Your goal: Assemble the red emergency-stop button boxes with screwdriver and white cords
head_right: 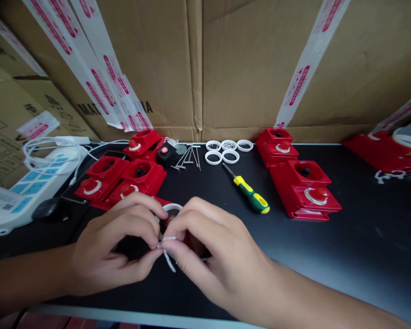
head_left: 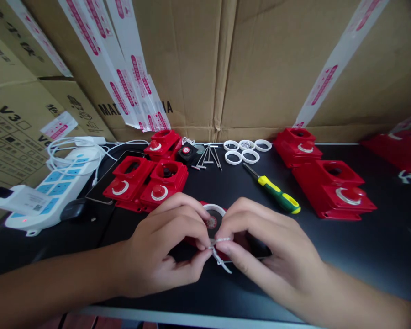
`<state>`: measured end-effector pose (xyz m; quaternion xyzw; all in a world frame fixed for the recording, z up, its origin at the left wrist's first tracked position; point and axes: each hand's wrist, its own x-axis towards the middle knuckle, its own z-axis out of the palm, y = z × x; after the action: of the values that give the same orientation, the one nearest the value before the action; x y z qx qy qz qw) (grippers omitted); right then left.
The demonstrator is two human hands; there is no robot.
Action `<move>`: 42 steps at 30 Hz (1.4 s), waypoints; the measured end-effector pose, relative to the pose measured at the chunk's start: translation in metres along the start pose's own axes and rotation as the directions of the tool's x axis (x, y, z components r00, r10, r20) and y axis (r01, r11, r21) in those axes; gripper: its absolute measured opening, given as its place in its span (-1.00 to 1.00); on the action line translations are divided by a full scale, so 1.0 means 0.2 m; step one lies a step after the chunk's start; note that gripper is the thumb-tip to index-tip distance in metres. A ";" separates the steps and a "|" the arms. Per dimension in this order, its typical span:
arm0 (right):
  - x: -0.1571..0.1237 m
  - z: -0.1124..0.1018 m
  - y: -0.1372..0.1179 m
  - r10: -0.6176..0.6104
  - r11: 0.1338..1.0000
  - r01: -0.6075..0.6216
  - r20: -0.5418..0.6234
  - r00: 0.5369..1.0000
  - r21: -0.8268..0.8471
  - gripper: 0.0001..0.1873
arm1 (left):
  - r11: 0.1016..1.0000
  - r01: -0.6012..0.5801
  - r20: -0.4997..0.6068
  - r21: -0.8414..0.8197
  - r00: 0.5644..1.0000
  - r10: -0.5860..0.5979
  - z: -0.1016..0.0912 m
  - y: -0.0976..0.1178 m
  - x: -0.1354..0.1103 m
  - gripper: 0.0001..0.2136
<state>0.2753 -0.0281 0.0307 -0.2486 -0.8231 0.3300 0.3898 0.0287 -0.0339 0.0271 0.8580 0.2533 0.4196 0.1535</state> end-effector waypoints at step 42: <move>0.02 0.03 -0.07 0.248 0.946 -0.271 0.140 0.959 0.180 -0.88 | 0.964 -0.161 0.036 0.212 0.987 0.157 -0.06 0.01 0.03 -0.77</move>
<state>0.2670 -0.0373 0.0398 -0.2956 -0.7675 0.4720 0.3175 0.0229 -0.0321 0.0395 0.8910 0.2258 0.3927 0.0286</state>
